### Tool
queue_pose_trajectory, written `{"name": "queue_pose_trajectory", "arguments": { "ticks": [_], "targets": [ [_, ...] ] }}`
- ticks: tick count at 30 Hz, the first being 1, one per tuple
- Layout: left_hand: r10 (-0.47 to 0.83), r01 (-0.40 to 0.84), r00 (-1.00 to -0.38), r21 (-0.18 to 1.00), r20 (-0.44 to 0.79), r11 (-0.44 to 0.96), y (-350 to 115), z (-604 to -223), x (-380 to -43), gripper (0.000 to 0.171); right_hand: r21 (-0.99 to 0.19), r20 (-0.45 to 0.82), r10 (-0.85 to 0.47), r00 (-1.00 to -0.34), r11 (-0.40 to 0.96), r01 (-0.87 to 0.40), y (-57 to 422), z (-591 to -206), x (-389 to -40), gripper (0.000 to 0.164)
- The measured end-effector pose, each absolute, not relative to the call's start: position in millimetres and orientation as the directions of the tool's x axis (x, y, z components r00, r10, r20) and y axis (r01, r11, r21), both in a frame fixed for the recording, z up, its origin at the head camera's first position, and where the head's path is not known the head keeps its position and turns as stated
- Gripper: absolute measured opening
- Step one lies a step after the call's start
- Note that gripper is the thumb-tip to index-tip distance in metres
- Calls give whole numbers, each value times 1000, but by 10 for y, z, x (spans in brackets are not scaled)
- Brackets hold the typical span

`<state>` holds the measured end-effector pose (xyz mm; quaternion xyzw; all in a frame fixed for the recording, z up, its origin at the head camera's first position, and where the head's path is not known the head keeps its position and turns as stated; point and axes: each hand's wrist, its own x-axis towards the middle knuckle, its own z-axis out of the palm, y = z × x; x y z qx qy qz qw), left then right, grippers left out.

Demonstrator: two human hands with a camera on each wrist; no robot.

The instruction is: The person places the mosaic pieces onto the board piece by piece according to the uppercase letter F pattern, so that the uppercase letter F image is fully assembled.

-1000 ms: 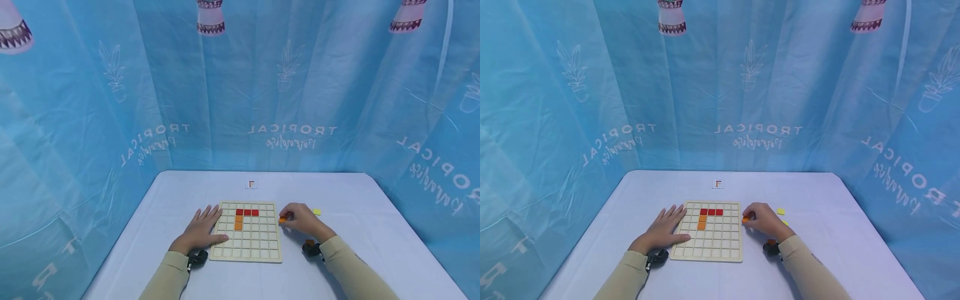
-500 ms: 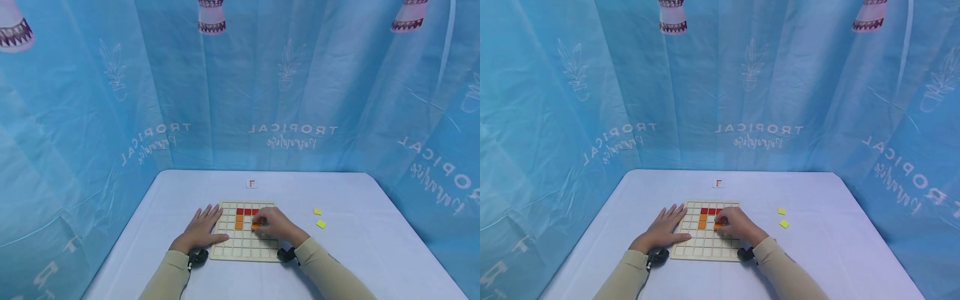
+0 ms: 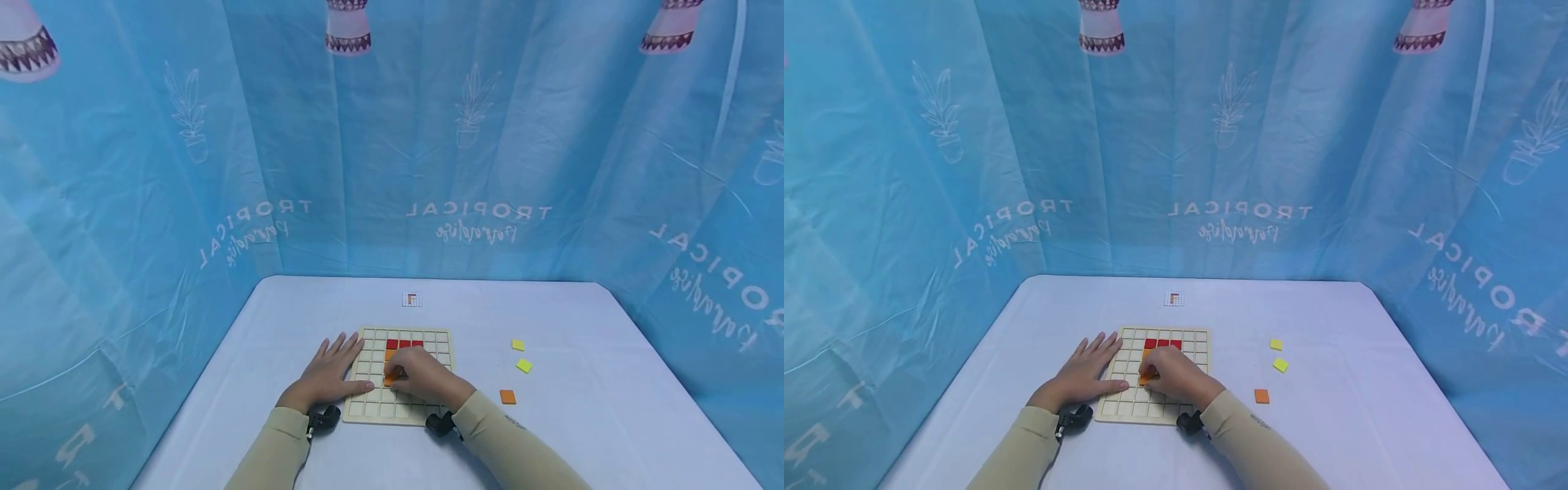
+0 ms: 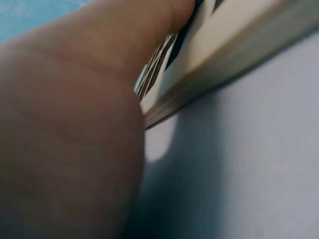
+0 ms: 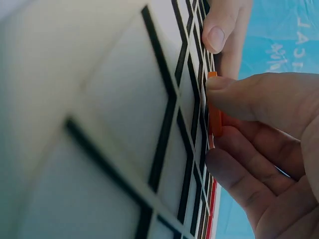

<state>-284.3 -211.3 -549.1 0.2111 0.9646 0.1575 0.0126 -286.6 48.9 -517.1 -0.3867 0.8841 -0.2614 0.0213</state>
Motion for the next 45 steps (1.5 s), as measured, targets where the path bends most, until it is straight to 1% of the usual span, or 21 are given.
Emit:
{"name": "queue_pose_trajectory", "arguments": {
  "ticks": [9,18,24,30,37,45],
  "targets": [
    [412,407,-910,304,48,861,-2115,-5502,-2848,108,-463,200,-707,-678,542,-702,455,-5171,-2856,18],
    [412,408,-910,298,52,863,-2125,-5541,-2864,108,-480,184,-696,-694,553,-681,442,-5219,-2875,19],
    [409,403,-911,307,46,862,-2118,-5551,-2867,110,-509,178,-676,-715,559,-655,536,-5213,-2876,17],
    [393,384,-919,310,36,869,-2115,-5542,-2864,110,-544,176,-623,-762,584,-603,776,-5211,-2898,19],
    [393,385,-919,313,38,868,-2110,-5521,-2855,110,-584,149,-535,-831,630,-511,1239,-5165,-2917,20],
    [398,388,-917,320,35,864,-2119,-5529,-2856,108,-520,115,-468,-876,723,-455,1801,-5169,-2875,24]
  ]
}}
